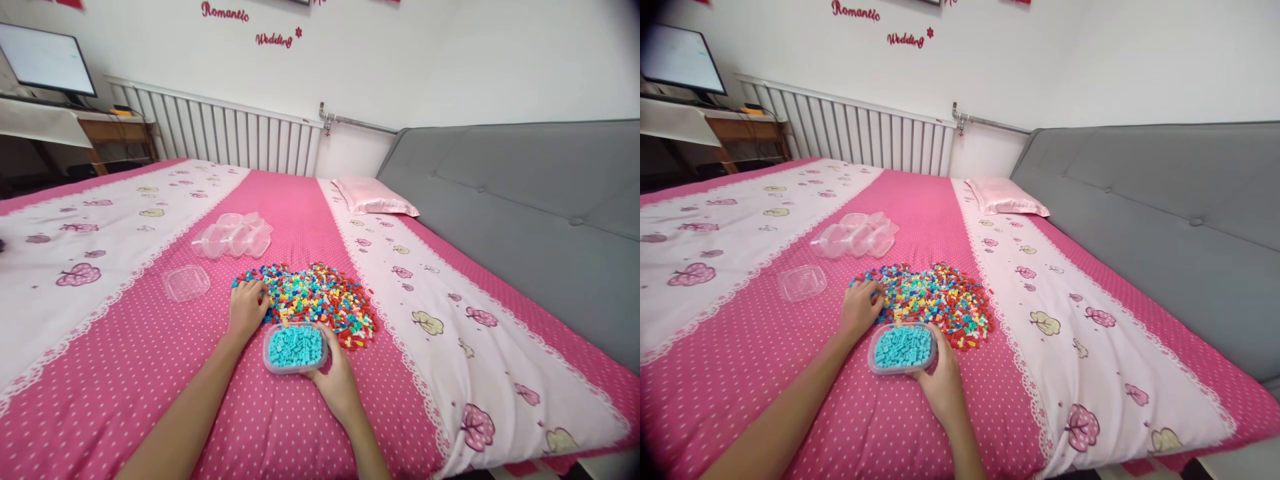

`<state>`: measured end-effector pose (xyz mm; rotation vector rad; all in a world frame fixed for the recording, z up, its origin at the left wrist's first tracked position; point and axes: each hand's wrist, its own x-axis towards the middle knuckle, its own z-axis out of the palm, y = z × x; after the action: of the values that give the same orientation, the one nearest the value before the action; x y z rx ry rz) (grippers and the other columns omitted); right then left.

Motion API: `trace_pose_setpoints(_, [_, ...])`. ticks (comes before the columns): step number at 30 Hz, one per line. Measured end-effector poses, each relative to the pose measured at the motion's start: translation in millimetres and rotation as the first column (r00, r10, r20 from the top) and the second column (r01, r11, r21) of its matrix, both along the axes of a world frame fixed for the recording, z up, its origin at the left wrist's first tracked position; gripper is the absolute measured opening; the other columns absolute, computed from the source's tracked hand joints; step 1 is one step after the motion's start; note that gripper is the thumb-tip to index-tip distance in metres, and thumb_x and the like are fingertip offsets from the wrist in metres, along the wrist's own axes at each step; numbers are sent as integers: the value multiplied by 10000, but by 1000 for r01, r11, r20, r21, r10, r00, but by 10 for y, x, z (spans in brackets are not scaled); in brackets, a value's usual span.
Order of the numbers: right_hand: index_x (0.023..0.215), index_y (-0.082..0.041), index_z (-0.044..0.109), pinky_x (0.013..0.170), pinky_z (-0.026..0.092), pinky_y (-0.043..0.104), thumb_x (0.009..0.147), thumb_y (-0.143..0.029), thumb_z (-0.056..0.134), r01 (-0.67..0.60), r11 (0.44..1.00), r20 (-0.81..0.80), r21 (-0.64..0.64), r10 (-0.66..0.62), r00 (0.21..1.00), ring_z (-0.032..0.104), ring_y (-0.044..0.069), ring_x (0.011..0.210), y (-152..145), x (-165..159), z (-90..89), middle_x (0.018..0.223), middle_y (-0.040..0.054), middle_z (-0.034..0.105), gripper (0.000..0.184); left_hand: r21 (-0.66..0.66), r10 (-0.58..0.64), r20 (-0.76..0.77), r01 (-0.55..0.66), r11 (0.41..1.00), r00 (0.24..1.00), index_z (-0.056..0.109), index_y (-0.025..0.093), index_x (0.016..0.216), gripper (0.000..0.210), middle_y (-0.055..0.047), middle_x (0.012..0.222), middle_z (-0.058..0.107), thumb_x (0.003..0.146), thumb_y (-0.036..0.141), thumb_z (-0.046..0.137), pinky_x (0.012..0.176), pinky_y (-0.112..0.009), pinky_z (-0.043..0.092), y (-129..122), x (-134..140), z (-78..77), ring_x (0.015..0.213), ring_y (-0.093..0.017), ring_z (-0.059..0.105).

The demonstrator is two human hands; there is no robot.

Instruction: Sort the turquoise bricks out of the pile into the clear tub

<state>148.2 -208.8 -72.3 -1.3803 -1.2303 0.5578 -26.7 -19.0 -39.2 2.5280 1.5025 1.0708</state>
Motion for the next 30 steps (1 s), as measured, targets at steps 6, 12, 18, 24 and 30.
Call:
trace_pose_setpoints(6, [1417,-251,539,1142,449,444,732,-306,858,-13,999,-2,-33,13,1000,555,298,1354,-3,12,-15,1448,95,599,758,-9,-45,49,45,999,998,607,223,824,125,-61,933,689,845,171,495,860,-384,446,23,-11,-13,945,-261,625])
trace_pose_setpoints(12, [1422,-267,531,1153,435,439,730,-297,862,-20,999,-13,-42,20,1000,551,289,1355,5,7,-15,1449,85,598,767,7,-64,102,64,998,993,632,218,872,153,-67,945,704,851,174,487,867,-371,478,36,-18,-30,945,-261,643])
trace_pose_setpoints(18, [1421,-257,534,1148,439,428,713,-277,869,-14,999,-17,-36,13,1000,553,289,1353,0,7,-13,1448,87,600,784,51,-32,157,24,998,987,663,215,950,173,-73,959,710,906,224,496,897,-376,488,-6,-20,-4,956,-261,650])
trace_pose_setpoints(24, [1423,-242,531,1145,439,426,716,-287,862,-22,1000,-25,-22,21,999,557,291,1350,20,10,-10,1443,101,602,782,117,-46,189,24,993,981,697,195,994,230,-98,953,728,947,248,478,898,-412,470,-70,-26,151,935,-281,656])
trace_pose_setpoints(30, [1420,-246,533,1146,434,446,685,-263,880,-11,1000,-35,-13,11,999,559,300,1346,45,18,-50,1439,105,604,813,86,-294,113,286,954,949,737,238,950,168,-38,908,757,957,308,584,831,-331,478,-314,-11,465,867,-213,665])
